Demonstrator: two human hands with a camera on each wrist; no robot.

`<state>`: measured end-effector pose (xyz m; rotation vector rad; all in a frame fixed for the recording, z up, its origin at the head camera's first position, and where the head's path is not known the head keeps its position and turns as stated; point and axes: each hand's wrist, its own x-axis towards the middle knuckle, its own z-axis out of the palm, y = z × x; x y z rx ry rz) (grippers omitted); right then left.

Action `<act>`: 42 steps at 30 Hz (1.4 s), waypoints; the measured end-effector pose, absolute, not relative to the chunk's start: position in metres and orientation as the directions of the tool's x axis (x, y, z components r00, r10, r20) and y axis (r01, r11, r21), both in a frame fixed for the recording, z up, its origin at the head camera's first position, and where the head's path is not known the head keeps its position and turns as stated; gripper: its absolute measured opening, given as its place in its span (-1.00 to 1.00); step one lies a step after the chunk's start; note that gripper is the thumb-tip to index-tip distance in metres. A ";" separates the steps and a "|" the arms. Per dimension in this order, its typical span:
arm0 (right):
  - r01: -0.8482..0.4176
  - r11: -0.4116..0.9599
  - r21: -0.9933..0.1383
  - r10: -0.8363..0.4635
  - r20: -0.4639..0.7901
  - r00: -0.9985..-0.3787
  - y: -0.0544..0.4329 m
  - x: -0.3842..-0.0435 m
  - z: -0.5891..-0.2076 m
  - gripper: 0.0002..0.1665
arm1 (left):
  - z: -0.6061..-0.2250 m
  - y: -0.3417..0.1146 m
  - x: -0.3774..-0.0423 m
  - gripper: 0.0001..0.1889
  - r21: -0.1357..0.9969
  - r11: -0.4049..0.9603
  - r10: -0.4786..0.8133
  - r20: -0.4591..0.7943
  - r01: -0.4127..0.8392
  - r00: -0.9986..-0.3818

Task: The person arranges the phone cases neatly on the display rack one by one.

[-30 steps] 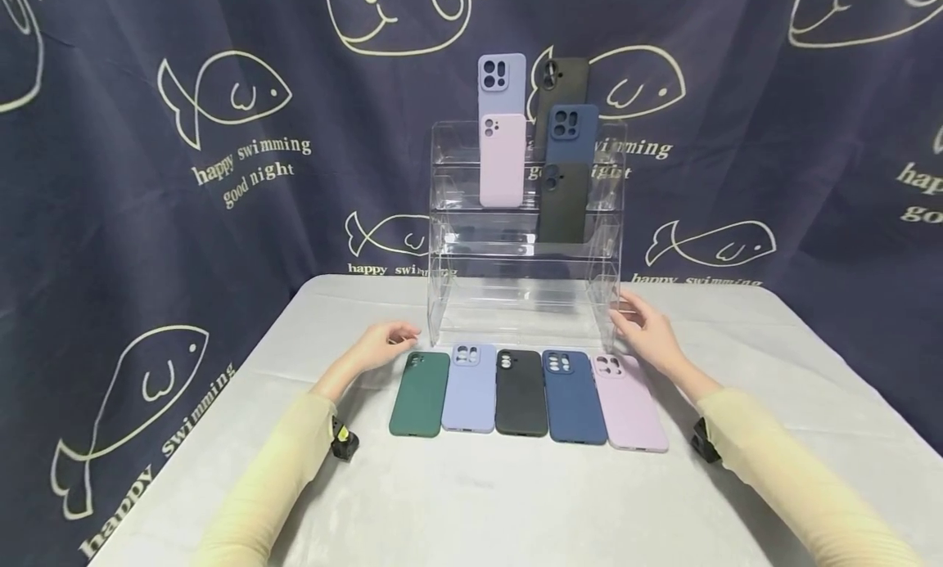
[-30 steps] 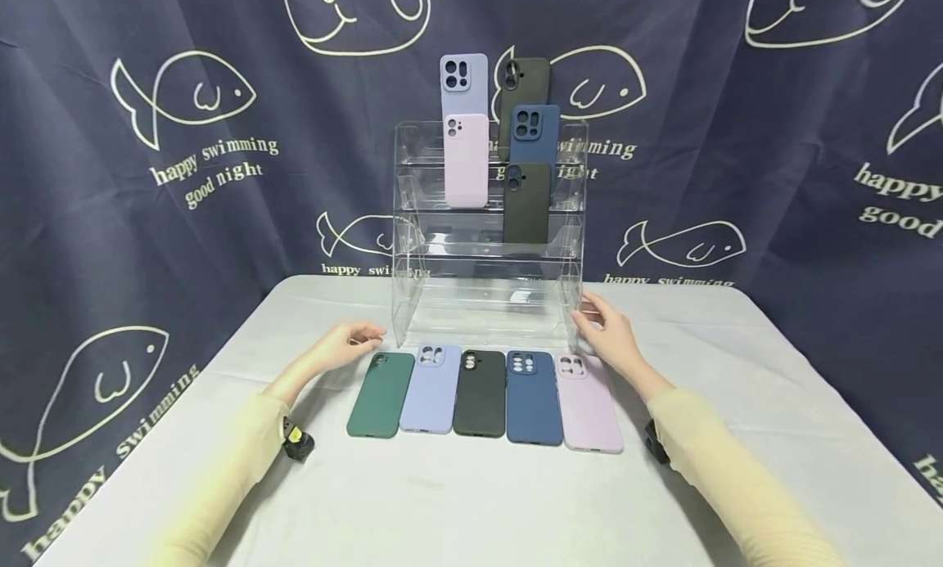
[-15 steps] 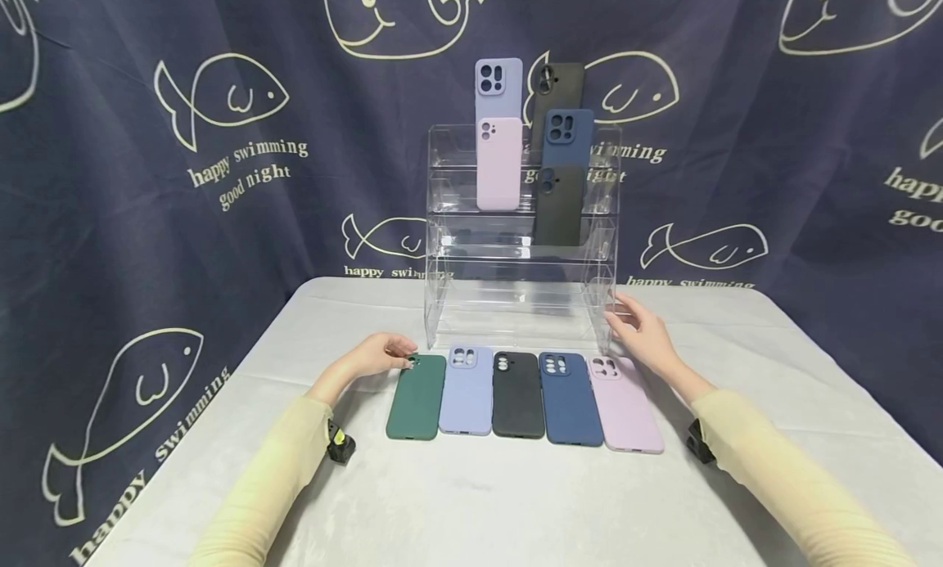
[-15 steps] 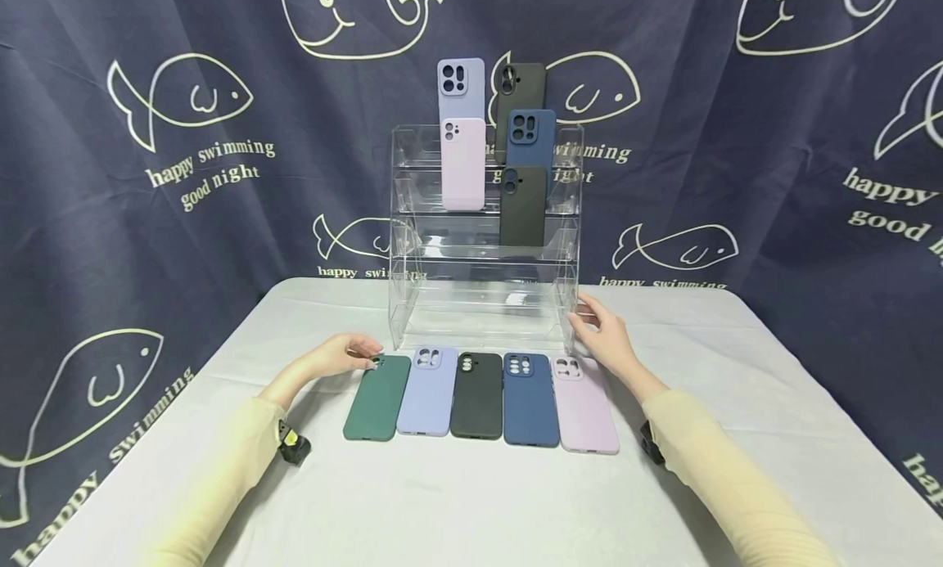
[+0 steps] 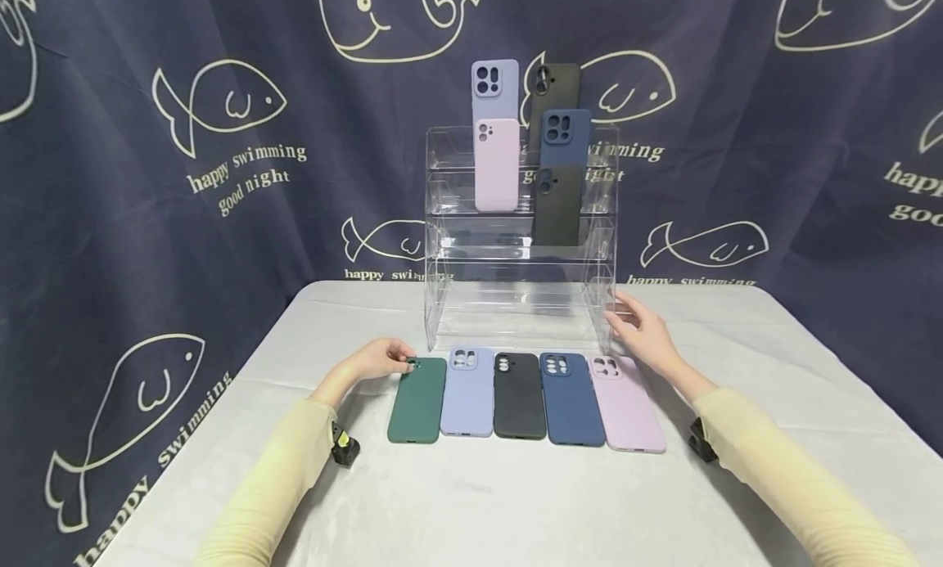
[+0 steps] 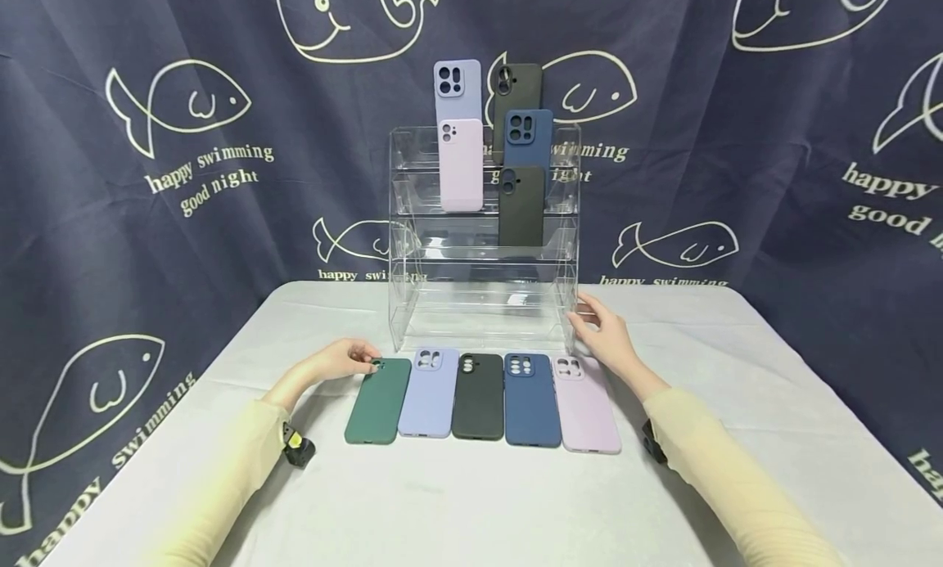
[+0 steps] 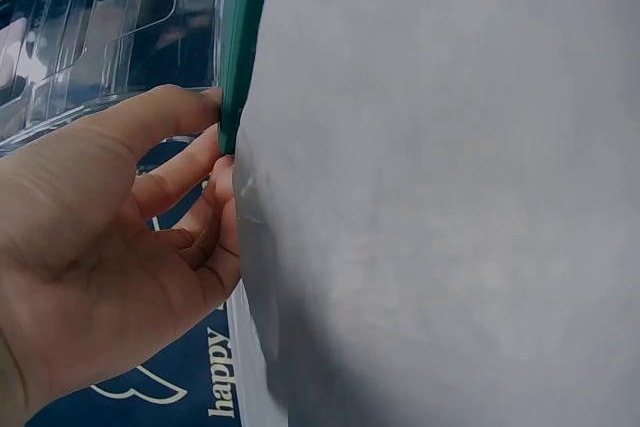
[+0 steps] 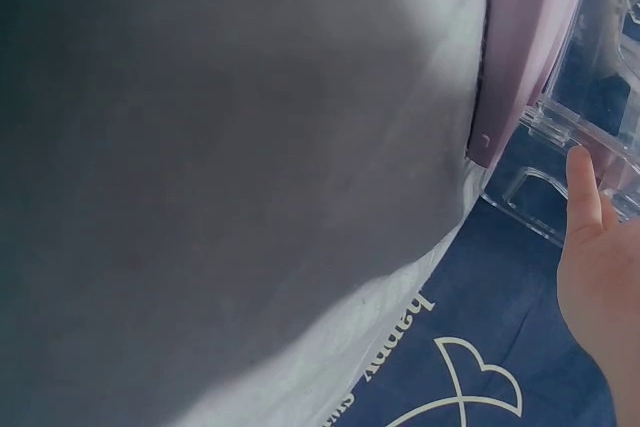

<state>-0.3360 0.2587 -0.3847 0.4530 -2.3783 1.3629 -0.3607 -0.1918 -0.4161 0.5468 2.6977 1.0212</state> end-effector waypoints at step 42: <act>-0.445 0.484 -0.753 -0.095 0.460 -0.883 0.257 -0.335 -0.381 -0.42 | -0.399 -0.191 -0.352 -0.53 0.865 0.458 0.343 0.038 0.202 -0.939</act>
